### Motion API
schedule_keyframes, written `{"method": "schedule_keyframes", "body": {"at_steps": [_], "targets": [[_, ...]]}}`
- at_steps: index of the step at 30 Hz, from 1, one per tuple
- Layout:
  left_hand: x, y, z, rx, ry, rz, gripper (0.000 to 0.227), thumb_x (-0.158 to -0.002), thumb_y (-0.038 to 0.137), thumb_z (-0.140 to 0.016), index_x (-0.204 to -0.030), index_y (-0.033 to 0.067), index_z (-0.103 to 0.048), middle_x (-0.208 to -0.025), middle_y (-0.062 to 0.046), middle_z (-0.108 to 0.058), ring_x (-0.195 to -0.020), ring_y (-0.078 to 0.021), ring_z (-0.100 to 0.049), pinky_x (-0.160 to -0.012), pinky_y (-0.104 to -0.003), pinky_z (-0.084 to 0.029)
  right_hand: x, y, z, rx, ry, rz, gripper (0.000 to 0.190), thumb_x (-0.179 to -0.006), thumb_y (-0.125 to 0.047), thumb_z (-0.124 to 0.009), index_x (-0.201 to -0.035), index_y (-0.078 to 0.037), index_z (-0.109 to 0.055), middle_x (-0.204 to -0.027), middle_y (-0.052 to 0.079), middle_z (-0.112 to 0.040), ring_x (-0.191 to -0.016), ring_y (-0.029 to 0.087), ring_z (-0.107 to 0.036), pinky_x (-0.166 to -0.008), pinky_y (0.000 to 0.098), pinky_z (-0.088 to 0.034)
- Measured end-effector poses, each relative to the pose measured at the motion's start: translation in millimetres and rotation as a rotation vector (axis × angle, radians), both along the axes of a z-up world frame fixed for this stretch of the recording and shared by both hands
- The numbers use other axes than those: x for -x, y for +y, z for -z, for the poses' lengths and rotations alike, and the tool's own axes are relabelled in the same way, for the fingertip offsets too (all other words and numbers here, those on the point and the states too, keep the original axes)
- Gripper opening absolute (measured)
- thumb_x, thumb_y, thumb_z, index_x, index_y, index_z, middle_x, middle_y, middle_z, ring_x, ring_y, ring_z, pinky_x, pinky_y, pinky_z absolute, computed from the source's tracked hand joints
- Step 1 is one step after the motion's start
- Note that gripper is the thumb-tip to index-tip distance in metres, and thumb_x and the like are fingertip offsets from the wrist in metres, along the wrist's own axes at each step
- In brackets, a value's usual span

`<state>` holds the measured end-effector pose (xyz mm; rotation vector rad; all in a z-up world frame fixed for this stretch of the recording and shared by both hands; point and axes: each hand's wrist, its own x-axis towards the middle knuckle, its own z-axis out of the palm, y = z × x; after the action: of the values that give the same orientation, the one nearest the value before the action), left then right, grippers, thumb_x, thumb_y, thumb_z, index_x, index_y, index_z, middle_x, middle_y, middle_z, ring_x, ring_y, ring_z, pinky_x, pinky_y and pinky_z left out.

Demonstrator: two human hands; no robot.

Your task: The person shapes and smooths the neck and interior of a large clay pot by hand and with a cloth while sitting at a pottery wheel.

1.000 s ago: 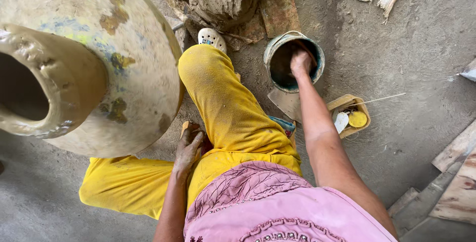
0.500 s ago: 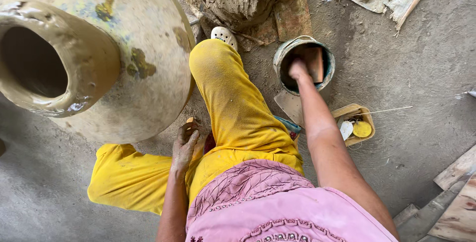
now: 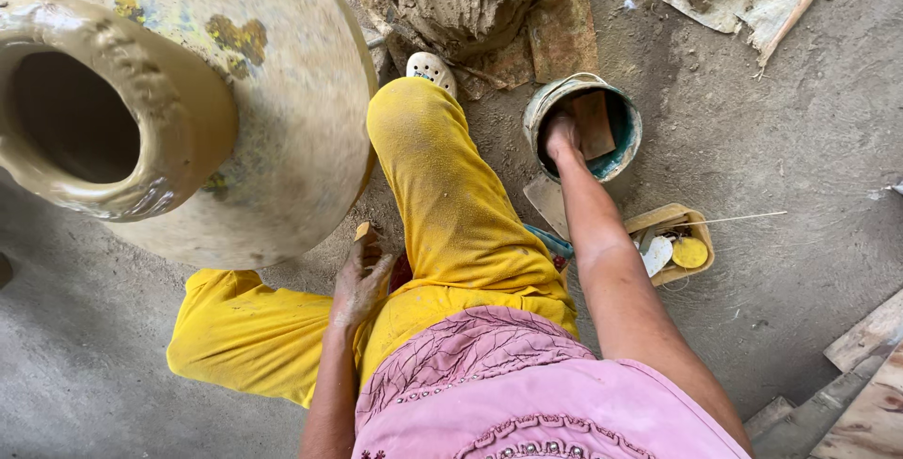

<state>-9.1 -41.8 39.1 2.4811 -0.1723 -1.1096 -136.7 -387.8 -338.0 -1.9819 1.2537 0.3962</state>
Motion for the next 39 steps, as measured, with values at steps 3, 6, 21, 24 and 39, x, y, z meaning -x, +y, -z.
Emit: {"method": "schedule_keyframes", "body": {"at_steps": [3, 6, 21, 24, 39], "targets": [[2, 1, 2, 0.021, 0.015, 0.017, 0.056, -0.091, 0.028, -0.070, -0.141, 0.0087, -0.054, -0.124, -0.015, -0.071, -0.111, -0.0259, -0.070, -0.095, -0.039, -0.056, -1, -1, 0, -0.002, -0.016, 0.008, 0.019, -0.100, 0.004, -0.050, -0.098, -0.003, -0.067, -0.092, 0.009, -0.069, -0.079, 0.019, -0.067, -0.066, 0.0257, -0.055], [3, 5, 4, -0.034, 0.035, 0.028, 0.056, -0.092, 0.028, -0.071, -0.142, 0.0093, -0.053, -0.128, -0.015, -0.068, -0.112, -0.0256, -0.069, -0.095, -0.040, -0.056, 10, -2, -5, -0.032, -0.053, 0.012, 0.018, -0.102, 0.003, -0.050, -0.097, -0.003, -0.067, -0.090, 0.009, -0.068, -0.077, 0.018, -0.067, -0.066, 0.0250, -0.055], [-28, -128, -157, 0.425, -0.223, 0.622, 0.058, -0.090, 0.023, -0.075, -0.141, 0.0075, -0.052, -0.128, -0.015, -0.064, -0.121, -0.0276, -0.064, -0.102, -0.039, -0.052, 63, -8, -236, -0.123, -0.984, 0.563, 0.003, -0.106, -0.006, -0.056, -0.103, -0.004, -0.056, -0.086, 0.003, -0.055, -0.072, 0.011, -0.052, -0.063, 0.0220, -0.049], [-7, -185, -142, 0.544, -0.288, 0.673, 0.057, -0.088, 0.026, -0.078, -0.140, 0.0165, -0.057, -0.137, -0.012, -0.061, -0.118, -0.0257, -0.064, -0.099, -0.036, -0.055, 67, 0, -263, -0.097, -0.854, 0.305, 0.029, -0.091, 0.006, -0.062, -0.114, -0.003, -0.049, -0.100, 0.010, -0.053, -0.088, 0.014, -0.058, -0.076, 0.0243, -0.058], [94, -329, -57, 0.658, -0.330, 1.219, 0.012, -0.091, 0.020, -0.069, -0.101, 0.0163, -0.064, -0.098, -0.003, -0.062, -0.074, -0.0187, -0.069, -0.054, -0.036, -0.056, 113, 42, -358, 0.753, -1.188, 0.120, 0.033, -0.080, 0.006, -0.081, -0.101, -0.012, -0.062, -0.147, 0.006, -0.042, -0.126, 0.039, -0.052, -0.111, 0.0459, -0.055]]}}
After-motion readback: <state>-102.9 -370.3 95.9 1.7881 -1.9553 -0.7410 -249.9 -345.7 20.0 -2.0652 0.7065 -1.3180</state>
